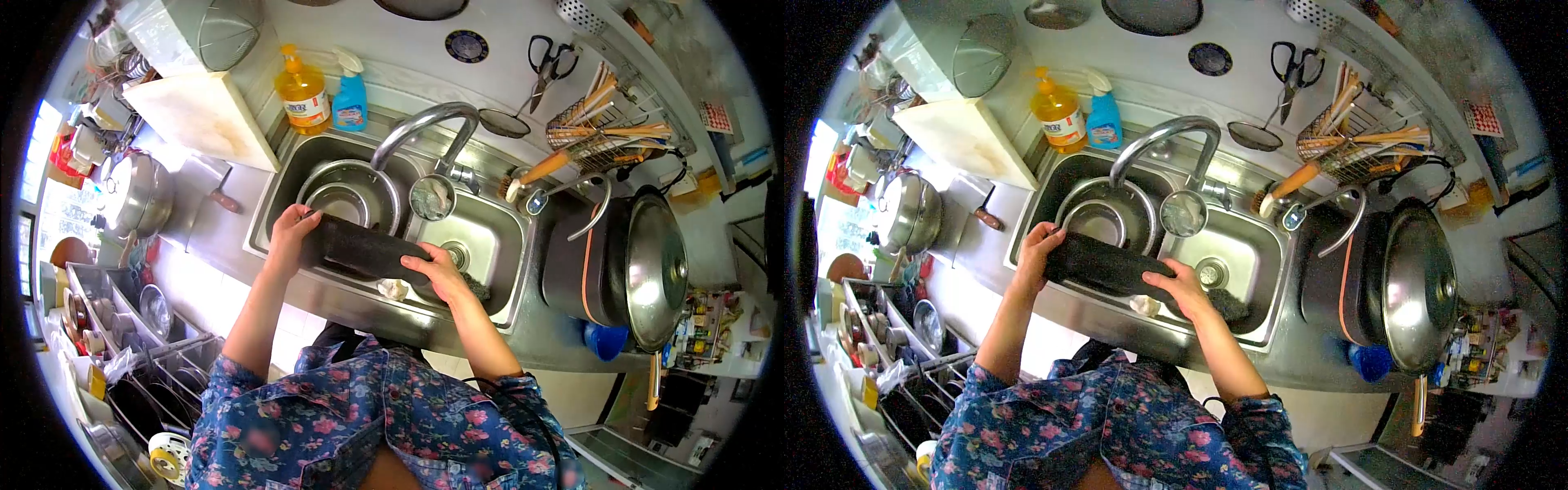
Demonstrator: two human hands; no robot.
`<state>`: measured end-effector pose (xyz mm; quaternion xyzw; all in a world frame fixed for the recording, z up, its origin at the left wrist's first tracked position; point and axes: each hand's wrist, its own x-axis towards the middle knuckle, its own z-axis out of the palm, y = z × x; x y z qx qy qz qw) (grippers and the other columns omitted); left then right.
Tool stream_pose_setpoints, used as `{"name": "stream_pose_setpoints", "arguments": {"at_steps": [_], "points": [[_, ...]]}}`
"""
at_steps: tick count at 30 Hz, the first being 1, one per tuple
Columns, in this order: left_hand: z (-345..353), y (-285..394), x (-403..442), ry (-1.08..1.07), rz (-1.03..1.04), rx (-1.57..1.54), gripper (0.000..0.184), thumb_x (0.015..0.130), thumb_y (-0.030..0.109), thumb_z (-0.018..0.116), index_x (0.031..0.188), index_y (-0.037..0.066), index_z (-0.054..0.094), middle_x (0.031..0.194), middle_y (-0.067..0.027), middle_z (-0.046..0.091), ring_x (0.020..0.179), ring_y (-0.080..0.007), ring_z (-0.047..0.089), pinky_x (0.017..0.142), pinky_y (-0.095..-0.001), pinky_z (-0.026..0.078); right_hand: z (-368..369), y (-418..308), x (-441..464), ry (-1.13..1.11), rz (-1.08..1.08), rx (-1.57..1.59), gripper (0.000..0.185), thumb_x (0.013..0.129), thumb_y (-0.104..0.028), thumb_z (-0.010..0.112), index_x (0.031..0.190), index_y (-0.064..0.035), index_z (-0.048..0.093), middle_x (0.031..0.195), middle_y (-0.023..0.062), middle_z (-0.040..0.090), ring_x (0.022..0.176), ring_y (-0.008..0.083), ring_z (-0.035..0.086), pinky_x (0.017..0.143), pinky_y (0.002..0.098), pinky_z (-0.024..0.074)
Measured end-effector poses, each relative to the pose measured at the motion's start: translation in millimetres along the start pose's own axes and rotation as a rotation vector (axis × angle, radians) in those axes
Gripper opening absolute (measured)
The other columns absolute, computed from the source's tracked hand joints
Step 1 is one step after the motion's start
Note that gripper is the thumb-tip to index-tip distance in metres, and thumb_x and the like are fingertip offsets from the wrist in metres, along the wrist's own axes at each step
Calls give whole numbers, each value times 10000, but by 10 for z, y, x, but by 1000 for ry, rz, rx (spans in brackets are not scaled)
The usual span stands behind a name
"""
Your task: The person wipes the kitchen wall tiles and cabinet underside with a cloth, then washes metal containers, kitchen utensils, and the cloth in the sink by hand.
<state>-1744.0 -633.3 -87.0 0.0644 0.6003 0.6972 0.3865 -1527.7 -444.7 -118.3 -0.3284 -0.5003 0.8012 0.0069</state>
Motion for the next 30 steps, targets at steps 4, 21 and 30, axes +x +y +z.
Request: {"name": "stream_pose_setpoints", "arguments": {"at_steps": [4, 21, 30], "points": [[9, 97, -1, 2, -5, -24, 111, 882, 137, 591, 903, 51, 524, 799, 0, 565, 724, -83, 535, 653, -227, 442, 28, -38, 67, -142, 15, 393, 467, 836, -217, 649, 1197, 48, 516, 1113, 131, 610, 971, 206, 607, 872, 317, 473], [-863, 267, 772, -273, -168, 126, 244, 860, 165, 612, 1058, 25, 586, 890, -19, 607, 794, -94, 563, 714, -240, 467, 1161, 196, 873, 432, -239, -1072, 639, 570, -185, 819, 1137, -49, 556, 1050, 134, 515, 978, 336, 536, 845, 437, 440], [-1305, 364, 1015, -715, -83, 680, 568, 672, 211, 796, 1133, -17, 555, 1111, -116, 589, 1007, -178, 554, 890, -289, 423, 1841, 127, 1001, 72, -192, -210, 219, 819, -173, 682, 948, -28, 581, 979, 27, 571, 916, 139, 546, 773, 270, 454]]}}
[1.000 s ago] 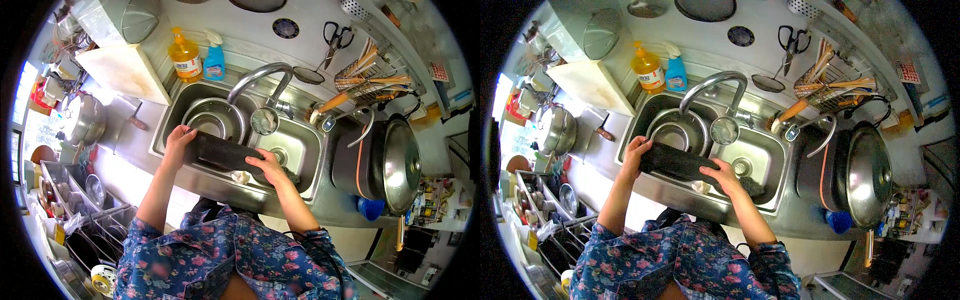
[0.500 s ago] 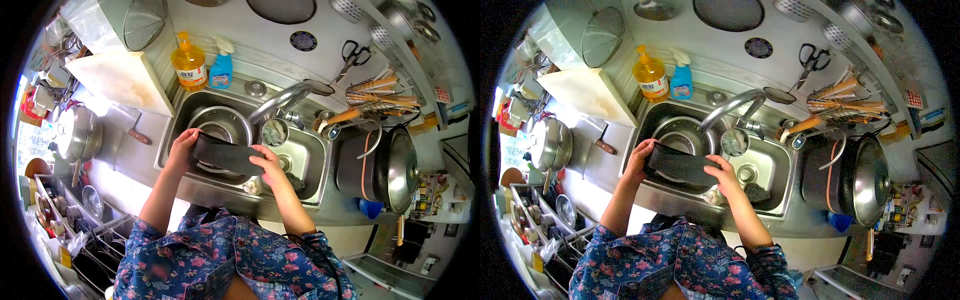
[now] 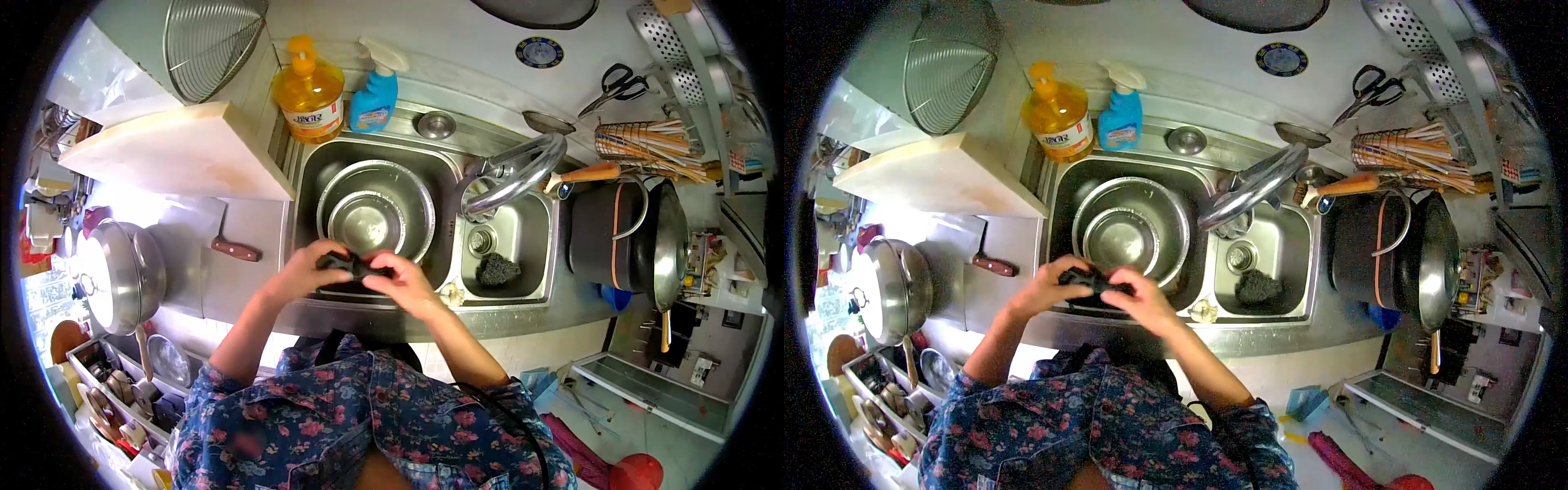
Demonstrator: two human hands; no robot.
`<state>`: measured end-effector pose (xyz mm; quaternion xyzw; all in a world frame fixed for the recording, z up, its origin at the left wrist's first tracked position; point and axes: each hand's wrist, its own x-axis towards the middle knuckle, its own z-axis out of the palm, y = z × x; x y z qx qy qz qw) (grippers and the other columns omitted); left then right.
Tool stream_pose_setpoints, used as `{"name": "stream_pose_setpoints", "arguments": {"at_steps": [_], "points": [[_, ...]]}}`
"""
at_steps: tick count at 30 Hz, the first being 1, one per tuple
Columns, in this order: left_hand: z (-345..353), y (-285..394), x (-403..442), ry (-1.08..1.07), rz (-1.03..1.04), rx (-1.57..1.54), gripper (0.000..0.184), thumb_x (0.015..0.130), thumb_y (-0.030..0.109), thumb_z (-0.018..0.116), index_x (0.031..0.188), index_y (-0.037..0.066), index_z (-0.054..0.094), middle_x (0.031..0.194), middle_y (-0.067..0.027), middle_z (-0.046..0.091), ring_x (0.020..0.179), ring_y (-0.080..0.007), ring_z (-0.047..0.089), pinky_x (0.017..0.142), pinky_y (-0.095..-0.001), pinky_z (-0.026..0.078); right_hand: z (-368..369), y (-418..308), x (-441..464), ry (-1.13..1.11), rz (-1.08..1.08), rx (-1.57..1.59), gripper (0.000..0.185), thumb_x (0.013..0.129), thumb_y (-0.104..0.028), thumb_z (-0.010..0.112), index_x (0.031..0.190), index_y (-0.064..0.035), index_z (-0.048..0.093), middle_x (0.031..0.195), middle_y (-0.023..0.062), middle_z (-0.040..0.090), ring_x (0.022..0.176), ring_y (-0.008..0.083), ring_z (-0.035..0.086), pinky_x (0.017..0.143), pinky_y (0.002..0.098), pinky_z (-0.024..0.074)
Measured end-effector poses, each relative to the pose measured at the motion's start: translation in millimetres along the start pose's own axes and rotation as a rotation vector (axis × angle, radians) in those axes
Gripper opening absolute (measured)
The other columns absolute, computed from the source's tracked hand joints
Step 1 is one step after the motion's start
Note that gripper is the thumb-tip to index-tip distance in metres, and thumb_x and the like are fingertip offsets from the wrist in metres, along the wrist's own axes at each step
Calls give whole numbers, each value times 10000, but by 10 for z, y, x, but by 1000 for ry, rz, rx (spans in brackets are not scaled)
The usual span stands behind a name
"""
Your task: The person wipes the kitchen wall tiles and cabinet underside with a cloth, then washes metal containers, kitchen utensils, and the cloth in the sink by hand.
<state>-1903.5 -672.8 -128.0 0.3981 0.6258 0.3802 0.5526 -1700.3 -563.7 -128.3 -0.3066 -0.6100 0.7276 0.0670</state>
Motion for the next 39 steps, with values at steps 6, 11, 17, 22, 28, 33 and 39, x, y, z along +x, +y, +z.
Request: {"name": "stream_pose_setpoints", "arguments": {"at_steps": [6, 11, 17, 22, 28, 33, 39], "points": [[190, -58, -170, 99, -149, 22, 594, 675, 222, 799, 1144, -42, 547, 1070, -138, 619, 982, -187, 580, 883, -297, 443, 103, -85, 235, 78, 32, 176, 192, 863, -117, 621, 1041, -49, 604, 1020, 46, 614, 948, 141, 571, 796, 271, 466], [136, -19, -425, 398, -251, -314, 319, 729, 82, 753, 1014, 31, 618, 877, -9, 633, 769, -70, 561, 661, -216, 461, -651, 1692, 859, 658, 285, -412, 542, 779, -261, 684, 1177, 61, 508, 1120, 224, 574, 1007, 289, 575, 875, 353, 455], [72, 118, -521, 307, -145, -564, 326, 719, 86, 762, 997, 18, 606, 900, 0, 604, 834, -86, 542, 747, -225, 445, -529, 1994, 1088, 555, 652, -3, 500, 786, -219, 661, 1180, 32, 482, 1093, 175, 586, 898, 326, 616, 771, 433, 534], [147, -55, -327, 385, -215, -775, 392, 727, 58, 740, 1075, -3, 568, 941, -17, 615, 864, -104, 555, 773, -234, 442, -347, 2052, 1088, 581, 813, 739, 260, 895, -87, 465, 1140, -3, 478, 1038, 184, 590, 840, 327, 635, 719, 490, 568], [284, 149, -271, 138, -233, -759, 393, 728, 64, 733, 1082, -13, 581, 956, -37, 623, 884, -120, 567, 787, -257, 452, -310, 1865, 1125, 584, 595, 614, 268, 895, -88, 443, 1132, 32, 472, 1032, 208, 580, 878, 355, 619, 740, 482, 559], [344, 249, -339, 229, -287, -706, 374, 732, 69, 729, 1065, -18, 582, 950, -42, 619, 852, -129, 577, 757, -252, 460, -531, 1687, 1081, 740, 375, -119, 279, 794, -161, 609, 987, 29, 537, 802, 180, 602, 575, 265, 605, 371, 369, 449], [383, 203, -348, 221, -308, -724, 405, 732, 65, 729, 1088, -32, 562, 958, -57, 616, 858, -140, 578, 765, -251, 461, -737, 1816, 1201, 221, 766, 922, 399, 838, -181, 549, 1117, 59, 397, 764, 241, 601, 557, 228, 624, 347, 242, 416]]}}
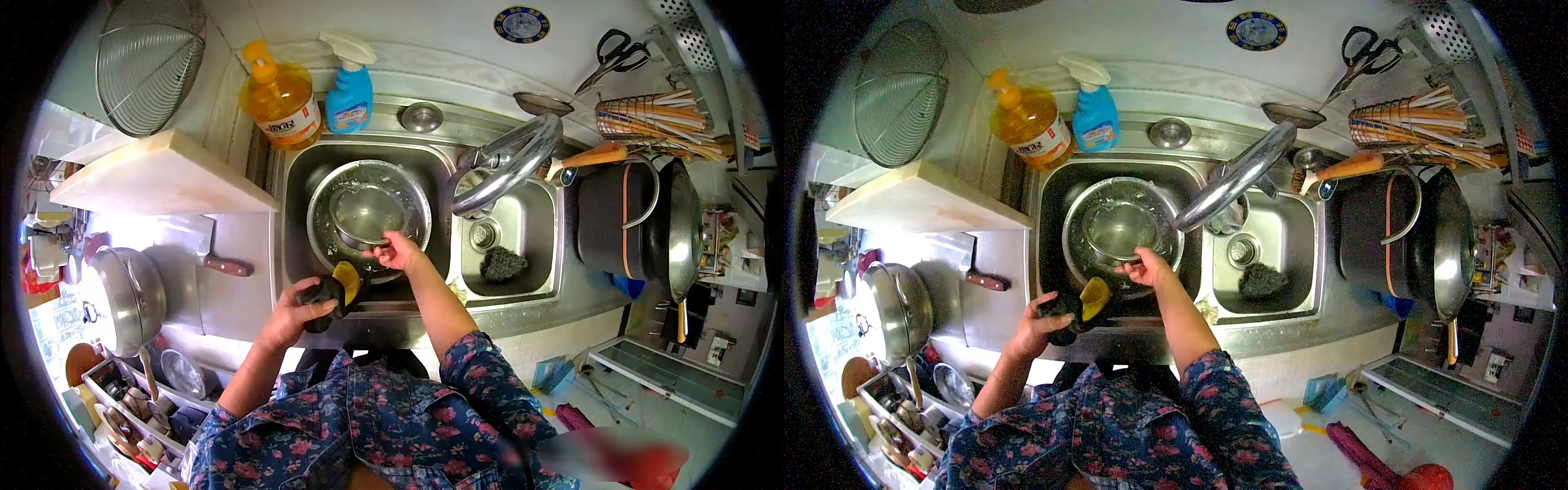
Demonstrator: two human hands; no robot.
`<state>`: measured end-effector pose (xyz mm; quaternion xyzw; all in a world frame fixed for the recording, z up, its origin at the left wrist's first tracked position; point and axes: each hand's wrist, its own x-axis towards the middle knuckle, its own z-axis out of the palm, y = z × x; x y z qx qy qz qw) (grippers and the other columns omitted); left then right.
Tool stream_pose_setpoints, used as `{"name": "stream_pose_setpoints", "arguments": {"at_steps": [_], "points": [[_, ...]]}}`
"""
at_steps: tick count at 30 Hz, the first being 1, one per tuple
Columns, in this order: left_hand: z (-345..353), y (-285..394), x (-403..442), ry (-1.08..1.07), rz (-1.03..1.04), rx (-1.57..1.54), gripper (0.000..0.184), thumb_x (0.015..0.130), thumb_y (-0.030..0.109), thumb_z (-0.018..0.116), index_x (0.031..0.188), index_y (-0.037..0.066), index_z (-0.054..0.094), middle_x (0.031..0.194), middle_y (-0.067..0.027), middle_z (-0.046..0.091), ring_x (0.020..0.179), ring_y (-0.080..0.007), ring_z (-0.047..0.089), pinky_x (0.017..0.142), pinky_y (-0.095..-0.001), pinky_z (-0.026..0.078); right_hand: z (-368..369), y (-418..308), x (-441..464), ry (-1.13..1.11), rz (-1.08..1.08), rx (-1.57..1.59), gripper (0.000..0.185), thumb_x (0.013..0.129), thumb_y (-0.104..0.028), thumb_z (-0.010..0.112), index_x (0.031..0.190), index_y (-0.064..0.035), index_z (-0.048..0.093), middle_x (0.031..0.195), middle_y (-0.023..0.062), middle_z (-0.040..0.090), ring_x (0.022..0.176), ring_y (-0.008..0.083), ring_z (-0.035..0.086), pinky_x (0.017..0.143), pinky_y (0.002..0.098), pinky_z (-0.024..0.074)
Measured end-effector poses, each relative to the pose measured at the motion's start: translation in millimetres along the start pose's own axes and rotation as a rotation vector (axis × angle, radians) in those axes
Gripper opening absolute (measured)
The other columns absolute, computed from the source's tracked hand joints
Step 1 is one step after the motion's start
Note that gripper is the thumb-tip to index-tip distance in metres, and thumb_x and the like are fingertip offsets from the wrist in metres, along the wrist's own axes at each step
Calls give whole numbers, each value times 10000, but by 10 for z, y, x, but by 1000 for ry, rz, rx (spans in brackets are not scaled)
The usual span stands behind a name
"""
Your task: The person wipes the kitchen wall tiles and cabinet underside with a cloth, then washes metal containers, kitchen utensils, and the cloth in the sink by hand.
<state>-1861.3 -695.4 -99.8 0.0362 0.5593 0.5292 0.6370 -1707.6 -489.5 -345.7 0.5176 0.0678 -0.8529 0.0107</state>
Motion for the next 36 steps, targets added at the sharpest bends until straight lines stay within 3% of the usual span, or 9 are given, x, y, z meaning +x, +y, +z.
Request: {"name": "stream_pose_setpoints", "arguments": {"at_steps": [2, 9, 14, 17, 21, 22, 25, 31, 36], "points": [[-2, -34, -20, 40, 16, 2, 425, 730, 66, 730, 1101, -38, 551, 961, -59, 613, 866, -145, 575, 778, -255, 456, 43, 132, 20, -45, -70, 16, 446, 843, -141, 532, 1179, 70, 329, 817, 280, 597, 573, 257, 638, 360, 237, 445], [-288, -144, 46, 54, 78, -2, 421, 716, 52, 724, 1091, -25, 547, 974, -71, 613, 879, -167, 570, 791, -288, 457, 452, 193, -840, 846, -839, -1306, 746, 808, -102, 543, 1404, 8, 109, 1087, 351, 497, 865, 442, 603, 696, 434, 536], [-285, -143, 37, 45, 163, 9, 360, 717, 13, 701, 1054, 17, 574, 919, -84, 639, 785, -196, 622, 719, -326, 521, 450, 105, -1284, 751, -1088, -1544, 1017, 669, 54, 656, 1442, -92, 11, 1217, 262, 382, 894, 452, 559, 725, 471, 509], [-214, -37, -48, 70, 94, 1, 506, 705, 61, 739, 1143, -53, 514, 1037, -79, 588, 957, -166, 537, 851, -283, 419, 466, 131, -1541, 724, -1191, -1573, 1010, 675, 53, 645, 1442, -92, 5, 1181, 294, 410, 882, 468, 564, 679, 448, 529], [-186, -51, -94, 104, 130, -8, 537, 704, 62, 743, 1168, -54, 499, 1052, -89, 588, 964, -166, 537, 852, -279, 419, 363, 146, -1499, 720, -1518, -1261, 876, 706, 61, 595, 1436, -77, 132, 1158, 274, 458, 851, 403, 596, 686, 406, 515], [-182, -55, -107, 103, 131, -9, 549, 703, 63, 744, 1176, -58, 492, 1059, -93, 587, 967, -169, 538, 854, -281, 419, 308, 143, -1471, 561, -1057, -948, 722, 747, 50, 534, 1402, -49, 249, 1057, 233, 545, 796, 331, 627, 656, 383, 508], [-195, -57, -130, 69, 132, 12, 570, 704, 56, 739, 1193, -66, 473, 1070, -106, 589, 978, -181, 544, 859, -289, 425, 340, 122, -1608, 152, -555, -284, 452, 796, 34, 443, 1239, 97, 373, 1014, 213, 578, 805, 352, 641, 673, 433, 595], [-298, -211, -92, 66, 155, -42, 532, 720, 21, 703, 1191, -66, 473, 1045, -110, 605, 947, -185, 576, 854, -300, 445, 399, 194, -1969, -65, -479, -95, 409, 796, 17, 461, 1184, 120, 383, 1113, 250, 525, 918, 396, 615, 709, 526, 583], [-195, -191, -34, 42, 202, -82, 481, 720, 1, 677, 1166, -46, 503, 1006, -86, 624, 907, -162, 586, 828, -278, 449, 102, 234, -2121, -144, -403, 16, 469, 790, 0, 479, 1231, 51, 330, 1059, 173, 522, 934, 352, 609, 721, 555, 568]]}}
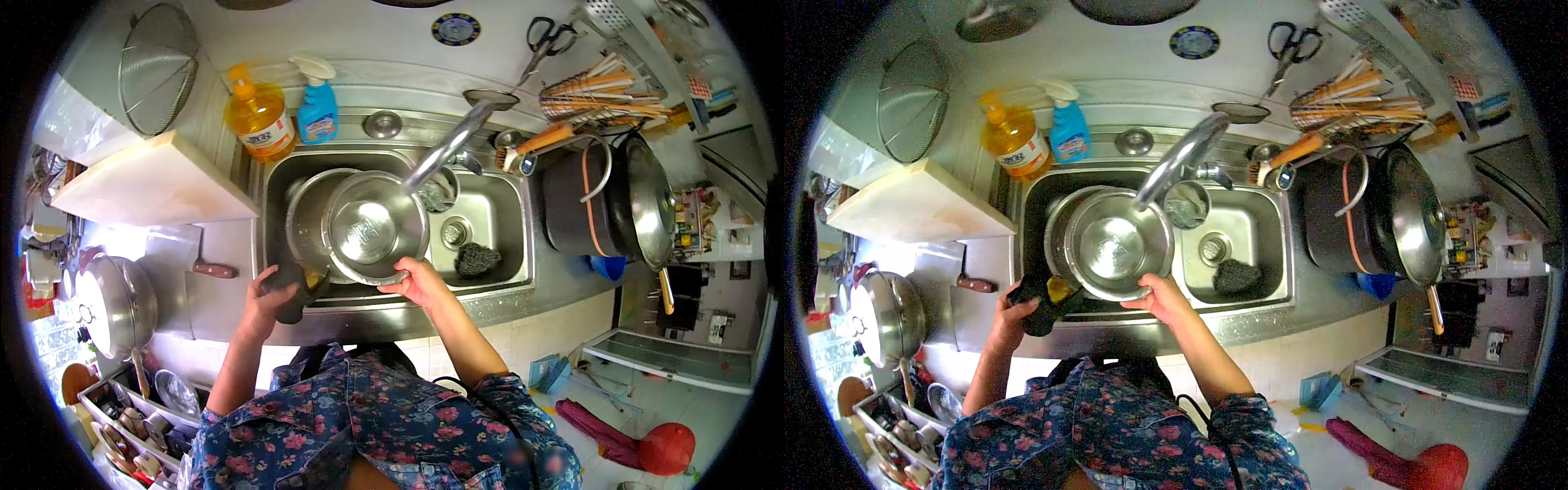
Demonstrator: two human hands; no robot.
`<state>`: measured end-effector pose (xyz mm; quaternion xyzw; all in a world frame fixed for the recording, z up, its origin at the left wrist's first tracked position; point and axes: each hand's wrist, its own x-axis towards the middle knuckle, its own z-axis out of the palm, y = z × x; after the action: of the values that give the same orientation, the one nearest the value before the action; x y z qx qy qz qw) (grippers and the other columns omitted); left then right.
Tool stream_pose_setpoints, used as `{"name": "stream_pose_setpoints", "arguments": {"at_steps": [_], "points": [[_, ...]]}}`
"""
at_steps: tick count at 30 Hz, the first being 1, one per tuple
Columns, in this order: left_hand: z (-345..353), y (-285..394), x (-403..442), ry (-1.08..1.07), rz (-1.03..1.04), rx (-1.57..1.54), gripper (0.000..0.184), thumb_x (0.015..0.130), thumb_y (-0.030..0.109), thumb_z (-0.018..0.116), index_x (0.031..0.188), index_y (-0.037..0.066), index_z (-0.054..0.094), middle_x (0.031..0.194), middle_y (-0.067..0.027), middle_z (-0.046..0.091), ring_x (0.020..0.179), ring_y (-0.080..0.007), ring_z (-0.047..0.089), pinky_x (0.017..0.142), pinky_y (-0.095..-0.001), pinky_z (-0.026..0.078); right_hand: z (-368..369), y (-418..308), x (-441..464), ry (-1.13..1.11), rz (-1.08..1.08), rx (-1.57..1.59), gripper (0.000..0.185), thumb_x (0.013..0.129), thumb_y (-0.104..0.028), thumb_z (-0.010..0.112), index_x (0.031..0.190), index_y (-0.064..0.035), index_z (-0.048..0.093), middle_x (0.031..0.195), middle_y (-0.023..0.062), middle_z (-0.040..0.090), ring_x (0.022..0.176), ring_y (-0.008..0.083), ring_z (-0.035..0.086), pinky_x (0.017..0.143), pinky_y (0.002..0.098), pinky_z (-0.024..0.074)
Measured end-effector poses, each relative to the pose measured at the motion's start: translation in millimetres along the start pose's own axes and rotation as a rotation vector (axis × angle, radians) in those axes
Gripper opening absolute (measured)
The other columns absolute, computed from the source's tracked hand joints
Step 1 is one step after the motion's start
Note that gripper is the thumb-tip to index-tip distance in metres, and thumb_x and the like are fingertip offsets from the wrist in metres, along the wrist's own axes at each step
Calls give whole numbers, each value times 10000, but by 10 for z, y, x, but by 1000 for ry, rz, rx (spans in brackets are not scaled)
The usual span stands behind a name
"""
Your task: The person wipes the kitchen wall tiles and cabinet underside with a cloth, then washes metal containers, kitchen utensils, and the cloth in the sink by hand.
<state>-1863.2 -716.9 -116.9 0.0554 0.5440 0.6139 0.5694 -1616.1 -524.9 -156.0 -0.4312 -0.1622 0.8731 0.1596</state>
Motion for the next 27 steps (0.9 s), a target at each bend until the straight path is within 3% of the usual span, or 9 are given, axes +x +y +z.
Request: {"name": "stream_pose_setpoints", "arguments": {"at_steps": [6, 10, 11, 14, 15, 17, 22, 24, 27], "points": [[223, 24, 79, -21, 30, 33, 447, 747, 27, 658, 1168, -16, 514, 1016, -76, 625, 899, -157, 583, 824, -285, 446, -73, -44, -206, -57, -60, -10, 441, 781, 4, 502, 1198, 98, 392, 1074, 186, 545, 924, 343, 614, 699, 525, 583], [271, 41, 92, 31, 93, 7, 439, 743, 25, 662, 1156, -18, 519, 995, -75, 627, 886, -161, 589, 822, -287, 451, -23, 18, -311, 173, -220, -233, 397, 809, 6, 499, 1181, 110, 408, 1068, 189, 553, 829, 315, 641, 673, 439, 603], [283, 46, 101, 29, 94, 20, 447, 741, 26, 665, 1159, -21, 513, 998, -79, 625, 887, -165, 591, 822, -288, 453, -82, 24, -272, 226, -264, -580, 515, 814, 13, 491, 1297, 77, 323, 1058, 196, 562, 771, 285, 654, 700, 356, 588], [318, 39, 133, 23, 61, 64, 464, 734, 34, 679, 1157, -35, 502, 1005, -99, 619, 898, -182, 599, 815, -297, 469, -72, 152, -283, 417, -681, -1034, 757, 785, 51, 515, 1433, -48, 137, 1091, 167, 570, 925, 249, 614, 802, 286, 494], [370, 31, 138, 44, 71, 82, 459, 735, 36, 682, 1152, -34, 506, 1001, -101, 620, 897, -183, 600, 810, -298, 473, -14, 152, -285, 432, -1003, -1185, 822, 750, 63, 545, 1444, -79, 129, 1202, 220, 490, 1013, 318, 577, 848, 350, 476], [476, 28, 133, 87, 93, 117, 449, 735, 40, 686, 1144, -31, 515, 994, -104, 621, 894, -185, 602, 800, -299, 481, 64, 61, -434, 367, -817, -1328, 971, 647, 104, 626, 1447, -64, 101, 1359, 253, 323, 1098, 408, 505, 922, 391, 460], [513, 40, 141, 117, 177, 100, 417, 752, 24, 673, 1144, -14, 537, 989, -84, 626, 885, -168, 600, 788, -285, 482, -398, -68, -694, 470, -1154, -1240, 1006, 595, 74, 708, 1433, -40, 164, 1384, 232, 282, 1260, 376, 343, 1083, 433, 273], [533, 147, 135, 128, 202, 93, 379, 760, 26, 671, 1120, -12, 559, 982, -70, 629, 880, -152, 597, 786, -273, 479, -719, -172, -819, 577, -1142, -1014, 835, 740, 126, 541, 1449, -61, 140, 1494, 145, 181, 1357, 283, 230, 1111, 391, 218], [610, 232, 145, 115, 270, 56, 315, 769, 33, 669, 1073, -1, 596, 954, -45, 635, 858, -127, 594, 784, -251, 470, -1223, -403, -824, 824, -1049, -969, 767, 765, 95, 440, 1448, -31, 113, 1405, 237, 311, 1214, 292, 445, 974, 361, 420]]}}
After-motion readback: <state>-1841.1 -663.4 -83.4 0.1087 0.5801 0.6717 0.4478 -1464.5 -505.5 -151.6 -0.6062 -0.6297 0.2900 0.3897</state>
